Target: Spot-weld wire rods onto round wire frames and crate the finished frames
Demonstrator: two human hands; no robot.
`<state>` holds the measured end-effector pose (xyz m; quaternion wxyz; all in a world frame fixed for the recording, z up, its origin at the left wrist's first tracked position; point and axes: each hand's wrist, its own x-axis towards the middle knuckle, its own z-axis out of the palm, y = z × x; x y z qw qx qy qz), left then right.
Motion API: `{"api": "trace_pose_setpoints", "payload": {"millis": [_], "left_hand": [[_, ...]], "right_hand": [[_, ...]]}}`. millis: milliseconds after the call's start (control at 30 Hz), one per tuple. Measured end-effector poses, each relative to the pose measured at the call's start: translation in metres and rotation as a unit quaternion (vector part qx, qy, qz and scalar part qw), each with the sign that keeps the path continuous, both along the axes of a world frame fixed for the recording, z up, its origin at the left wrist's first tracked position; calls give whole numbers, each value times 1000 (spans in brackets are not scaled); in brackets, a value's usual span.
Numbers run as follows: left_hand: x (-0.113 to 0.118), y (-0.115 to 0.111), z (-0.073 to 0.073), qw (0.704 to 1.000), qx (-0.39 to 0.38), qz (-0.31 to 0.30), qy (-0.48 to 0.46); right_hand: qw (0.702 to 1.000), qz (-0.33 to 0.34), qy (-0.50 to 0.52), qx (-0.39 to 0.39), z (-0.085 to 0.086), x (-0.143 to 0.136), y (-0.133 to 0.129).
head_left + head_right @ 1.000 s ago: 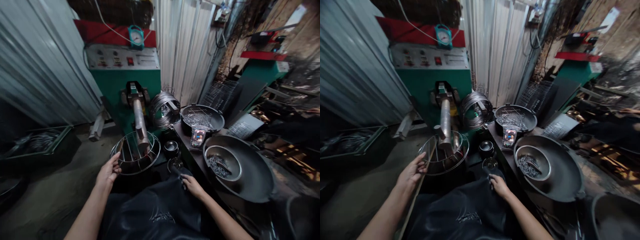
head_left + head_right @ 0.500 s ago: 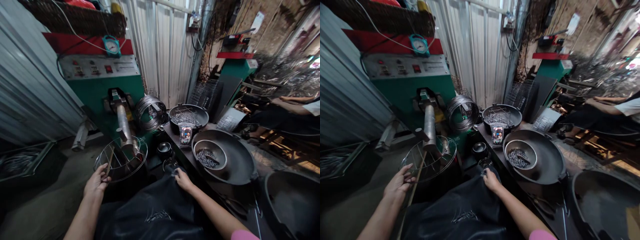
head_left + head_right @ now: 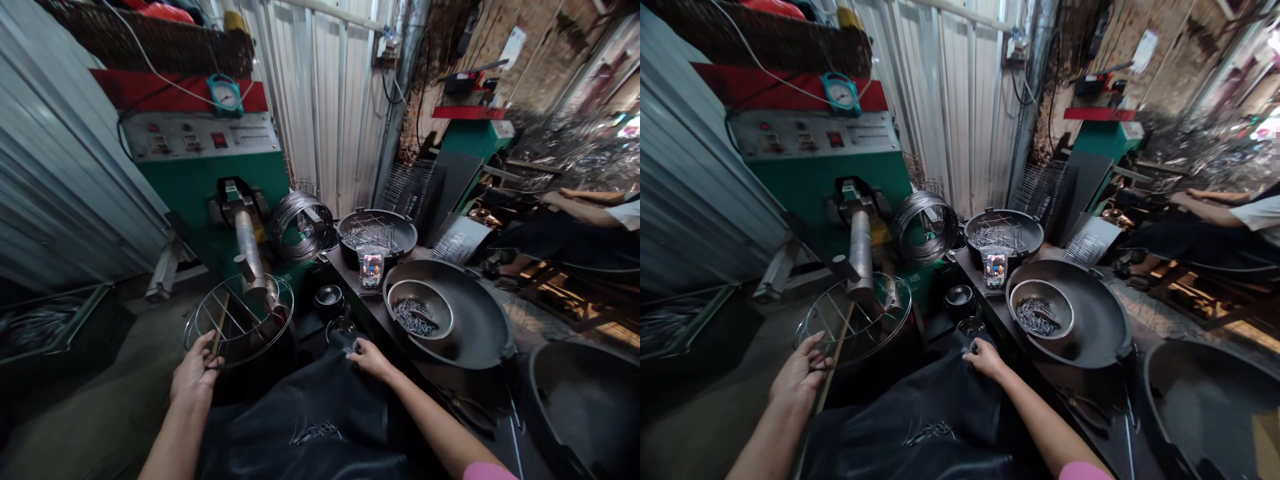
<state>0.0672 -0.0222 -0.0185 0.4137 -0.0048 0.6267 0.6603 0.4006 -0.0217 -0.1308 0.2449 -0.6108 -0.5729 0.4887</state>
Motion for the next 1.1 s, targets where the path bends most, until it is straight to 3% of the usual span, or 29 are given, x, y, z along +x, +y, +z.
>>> {"api": "trace_pose_setpoints", "payload": {"millis": [333, 467, 600, 667, 767, 900, 1100], "left_hand": [[13, -3, 2, 1000, 16, 13, -1], [18, -2, -3, 998, 4, 56, 9], [24, 1, -8, 998, 36, 52, -4], [24, 1, -10, 997, 59, 43, -9], [22, 2, -14, 996, 82, 37, 8], [18, 2, -16, 994, 98, 36, 32], [16, 5, -18, 995, 83, 52, 32]], "right_hand": [[994, 12, 85, -63, 4, -4, -8], [965, -23, 255, 45, 36, -34, -1], [922, 20, 362, 136, 74, -91, 15], [928, 69, 337, 142, 81, -116, 21], [953, 114, 251, 123, 78, -138, 28], [964, 108, 212, 119, 70, -145, 34], [962, 106, 218, 126, 76, -148, 37]]}}
